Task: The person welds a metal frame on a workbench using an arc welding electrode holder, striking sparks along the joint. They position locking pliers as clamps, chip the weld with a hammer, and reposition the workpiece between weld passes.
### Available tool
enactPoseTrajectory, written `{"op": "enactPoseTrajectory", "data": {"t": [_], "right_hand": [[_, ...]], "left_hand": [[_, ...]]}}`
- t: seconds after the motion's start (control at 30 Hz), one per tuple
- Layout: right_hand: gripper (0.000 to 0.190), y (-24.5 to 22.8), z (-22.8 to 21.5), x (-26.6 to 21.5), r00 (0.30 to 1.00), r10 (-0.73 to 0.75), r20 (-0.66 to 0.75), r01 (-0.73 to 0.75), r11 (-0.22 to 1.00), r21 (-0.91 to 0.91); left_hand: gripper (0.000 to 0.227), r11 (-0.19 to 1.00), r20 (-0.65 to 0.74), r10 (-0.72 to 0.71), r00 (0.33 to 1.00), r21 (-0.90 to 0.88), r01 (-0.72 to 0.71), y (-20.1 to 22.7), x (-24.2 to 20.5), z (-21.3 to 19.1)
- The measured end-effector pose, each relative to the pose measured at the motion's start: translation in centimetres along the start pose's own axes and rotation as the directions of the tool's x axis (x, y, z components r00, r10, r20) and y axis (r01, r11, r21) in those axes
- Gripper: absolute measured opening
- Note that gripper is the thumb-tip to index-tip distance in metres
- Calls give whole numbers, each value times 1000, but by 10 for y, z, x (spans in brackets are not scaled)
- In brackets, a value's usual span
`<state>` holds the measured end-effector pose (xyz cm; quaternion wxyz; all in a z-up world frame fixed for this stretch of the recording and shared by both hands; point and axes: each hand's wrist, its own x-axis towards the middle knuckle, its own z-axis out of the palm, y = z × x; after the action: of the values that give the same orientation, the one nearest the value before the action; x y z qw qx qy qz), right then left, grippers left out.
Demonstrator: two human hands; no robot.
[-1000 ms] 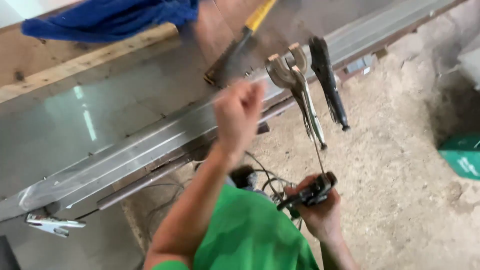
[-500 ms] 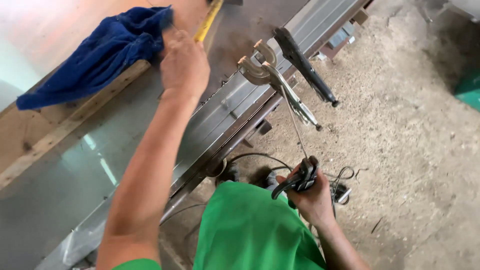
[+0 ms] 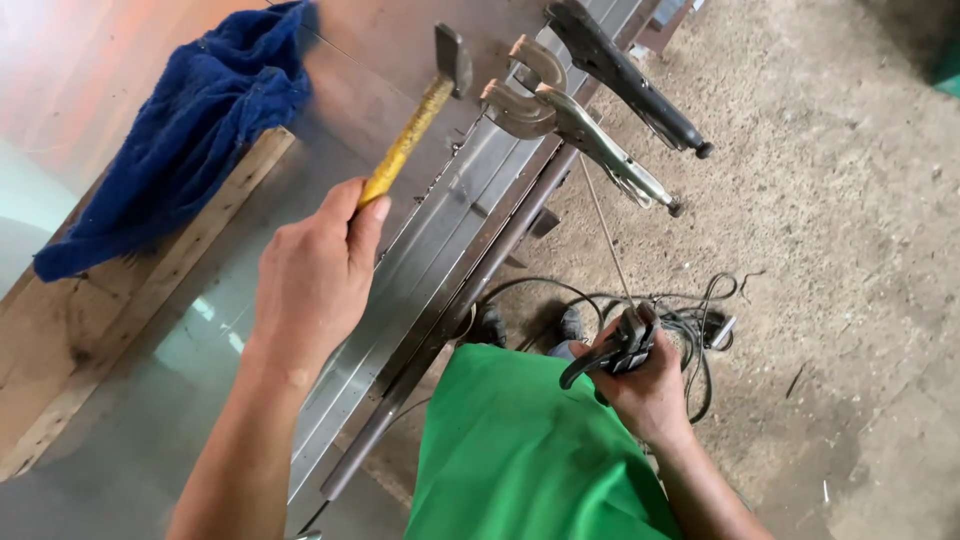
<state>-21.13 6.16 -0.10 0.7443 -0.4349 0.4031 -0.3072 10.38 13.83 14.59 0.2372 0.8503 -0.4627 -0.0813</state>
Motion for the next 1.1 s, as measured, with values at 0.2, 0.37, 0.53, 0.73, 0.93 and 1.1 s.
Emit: {"op": "enactPoseTrajectory", "data": {"t": [0.2, 0.37, 0.53, 0.73, 0.93, 1.1], "right_hand": [[37, -10, 3, -3, 995, -102, 8, 93, 867, -490], [41, -13, -9, 2, 997, -69, 24, 71, 848, -526], [56, -50, -11, 10, 980, 23, 199, 95, 824, -559], [57, -64, -32, 14, 906, 86, 414, 148, 852, -502], [69, -80, -6, 8, 892, -195, 409, 426, 668, -610], [65, -88, 26, 11, 919, -112, 378, 370, 578, -727]], "left_hand": [[29, 992, 40, -21, 999, 124, 16, -5, -7, 17], [27, 994, 55, -76, 996, 87, 71, -2, -13, 28], [31, 987, -118, -76, 990, 132, 92, -2, -19, 25], [41, 870, -232, -183, 955, 415, 267, -29, -33, 34], [46, 863, -358, -96, 929, 435, 257, -29, -51, 39], [92, 990, -259, 110, 960, 113, -83, 20, -65, 45]]}}
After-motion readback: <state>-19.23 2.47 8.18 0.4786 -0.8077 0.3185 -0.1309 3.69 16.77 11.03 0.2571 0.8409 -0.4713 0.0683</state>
